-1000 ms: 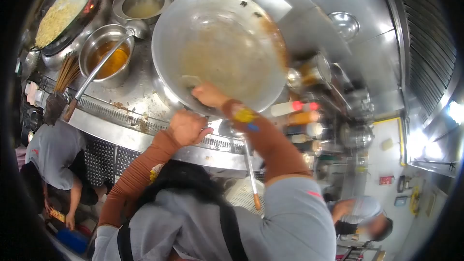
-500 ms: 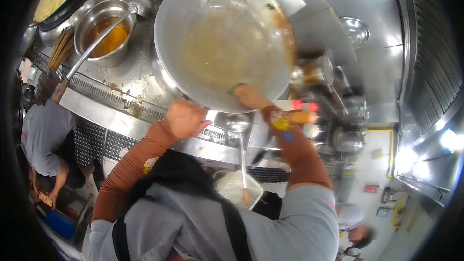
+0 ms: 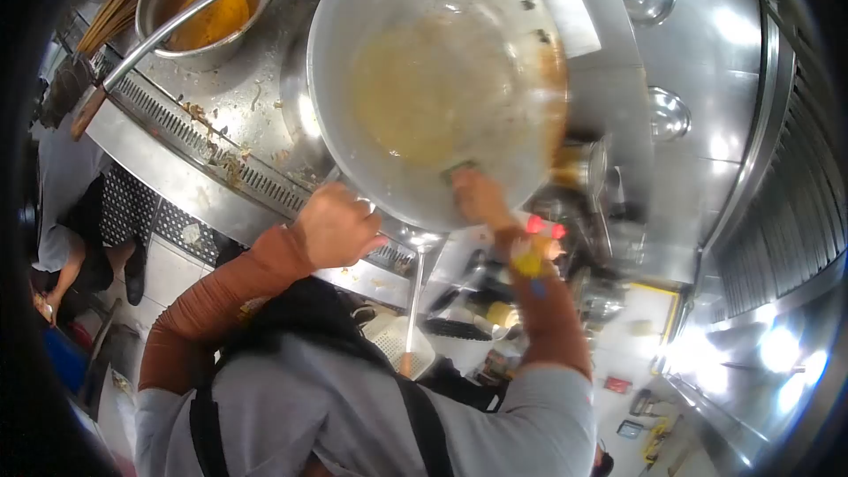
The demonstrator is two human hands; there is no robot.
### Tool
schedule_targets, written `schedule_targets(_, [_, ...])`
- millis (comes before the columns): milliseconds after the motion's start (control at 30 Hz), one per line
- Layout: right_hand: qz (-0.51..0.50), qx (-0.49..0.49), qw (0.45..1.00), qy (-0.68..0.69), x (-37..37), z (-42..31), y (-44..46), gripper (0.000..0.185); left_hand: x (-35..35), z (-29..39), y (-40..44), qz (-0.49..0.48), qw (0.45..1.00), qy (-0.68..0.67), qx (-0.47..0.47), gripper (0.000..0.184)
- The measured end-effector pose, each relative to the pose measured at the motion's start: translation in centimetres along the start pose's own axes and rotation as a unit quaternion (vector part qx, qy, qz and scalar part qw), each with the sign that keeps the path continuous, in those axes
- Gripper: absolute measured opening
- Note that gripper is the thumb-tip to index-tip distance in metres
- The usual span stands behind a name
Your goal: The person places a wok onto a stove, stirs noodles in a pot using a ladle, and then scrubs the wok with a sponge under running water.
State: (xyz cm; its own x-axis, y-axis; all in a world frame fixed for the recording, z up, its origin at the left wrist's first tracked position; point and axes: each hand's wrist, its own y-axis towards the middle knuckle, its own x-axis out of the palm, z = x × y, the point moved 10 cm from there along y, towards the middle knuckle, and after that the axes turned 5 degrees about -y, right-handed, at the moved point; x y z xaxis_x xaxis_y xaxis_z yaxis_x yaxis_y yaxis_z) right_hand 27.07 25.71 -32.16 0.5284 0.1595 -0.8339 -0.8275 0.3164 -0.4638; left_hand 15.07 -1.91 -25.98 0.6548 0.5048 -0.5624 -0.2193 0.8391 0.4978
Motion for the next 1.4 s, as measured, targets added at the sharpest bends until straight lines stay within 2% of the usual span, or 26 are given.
schedule_targets(33, [-0.002, -0.022, 0.993, 0.119, 0.4, -1.6, -0.5, 0.035, 0.0, -0.2, 0.2, -0.004, 1.0, -0.001, 0.0, 0.029])
schedule_targets(67, [-0.023, -0.061, 0.985, 0.158, 1.7, -0.2, -0.8, 0.045, 0.1, -0.1, 0.1, -0.013, 1.0, -0.004, 0.0, 0.029])
schedule_targets(100, [-0.073, -0.012, 0.996, 0.053, 2.6, 4.3, -0.4, 0.047, 0.2, -0.1, 0.1, -0.018, 1.0, -0.004, 0.0, 0.029])
schedule_targets(167, [-0.157, 0.08, 0.971, -0.161, 1.4, 11.1, 2.7, 0.052, 0.0, 0.0, 0.2, -0.016, 1.0, 0.009, 0.009, 0.028])
schedule_targets(267, [-0.044, 0.168, 0.949, -0.261, -3.3, 8.6, 4.0, 0.056, 0.4, 0.1, -0.4, -0.002, 1.0, -0.001, 0.009, 0.027])
schedule_targets(367, [-0.09, 0.071, 0.986, -0.12, 1.1, 3.4, 1.9, 0.058, 0.1, -0.7, 0.2, 0.008, 1.0, -0.004, 0.005, 0.025])
schedule_targets(433, [-0.047, 0.12, 0.979, -0.159, 2.4, 8.6, 1.9, 0.061, 0.6, -0.1, -0.3, -0.009, 1.0, -0.022, -0.002, 0.025])
schedule_targets(500, [0.035, 0.172, 0.96, -0.217, -0.9, 12.8, 6.7, 0.064, 0.6, -0.5, 0.1, -0.013, 1.0, -0.018, -0.006, 0.025])
schedule_targets(533, [0.033, 0.204, 0.951, -0.23, -2.6, 14.0, 9.3, 0.067, 0.3, -0.5, 0.1, 0.012, 1.0, -0.012, 0.008, 0.023])
schedule_targets(633, [0.191, 0.294, 0.922, -0.163, -6.2, 15.1, 18.8, 0.07, 0.0, -0.2, 0.2, -0.006, 0.999, -0.007, 0.049, 0.022])
schedule_targets(700, [0.241, 0.339, 0.909, 0.015, -9.7, 12.7, 25.0, 0.074, 0.2, -0.1, 0.0, -0.006, 0.998, 0.005, 0.058, 0.021])
schedule_targets(767, [0.333, 0.244, 0.897, 0.158, -12.4, 7.5, 30.4, 0.073, 0.1, -0.2, 0.1, -0.005, 0.998, 0.011, 0.057, 0.022])
schedule_targets(800, [0.289, 0.228, 0.909, 0.194, -13.5, 3.7, 32.1, 0.074, -0.1, 0.0, 0.3, -0.005, 0.998, 0.012, 0.055, 0.022])
schedule_targets(900, [0.263, 0.115, 0.918, 0.274, -13.3, -5.1, 32.9, 0.076, -0.7, 0.5, 1.1, 0.005, 0.997, 0.01, 0.07, 0.024])
schedule_targets(1033, [0.114, -0.021, 0.907, 0.406, -11.7, -14.3, 26.0, 0.075, -0.1, 0.7, 0.8, -0.035, 0.997, 0.024, 0.071, 0.027])
schedule_targets(1167, [0.037, -0.097, 0.881, 0.461, -9.6, -18.6, 17.5, 0.074, 0.3, 0.4, 0.8, -0.057, 0.997, 0.023, 0.045, 0.028])
schedule_targets(1233, [-0.028, -0.112, 0.888, 0.444, -9.9, -19.1, 12.0, 0.07, 0.3, 0.7, 0.8, -0.058, 0.997, 0.028, 0.051, 0.028])
schedule_targets(1333, [-0.071, -0.155, 0.881, 0.441, -9.7, -18.9, 6.9, 0.065, 0.0, 0.5, 1.0, -0.049, 0.996, 0.03, 0.063, 0.028])
schedule_targets(1400, [0.0, -0.191, 0.862, 0.47, -12.0, -19.9, 8.0, 0.062, 0.0, 0.6, 0.8, -0.034, 0.997, 0.025, 0.068, 0.028])
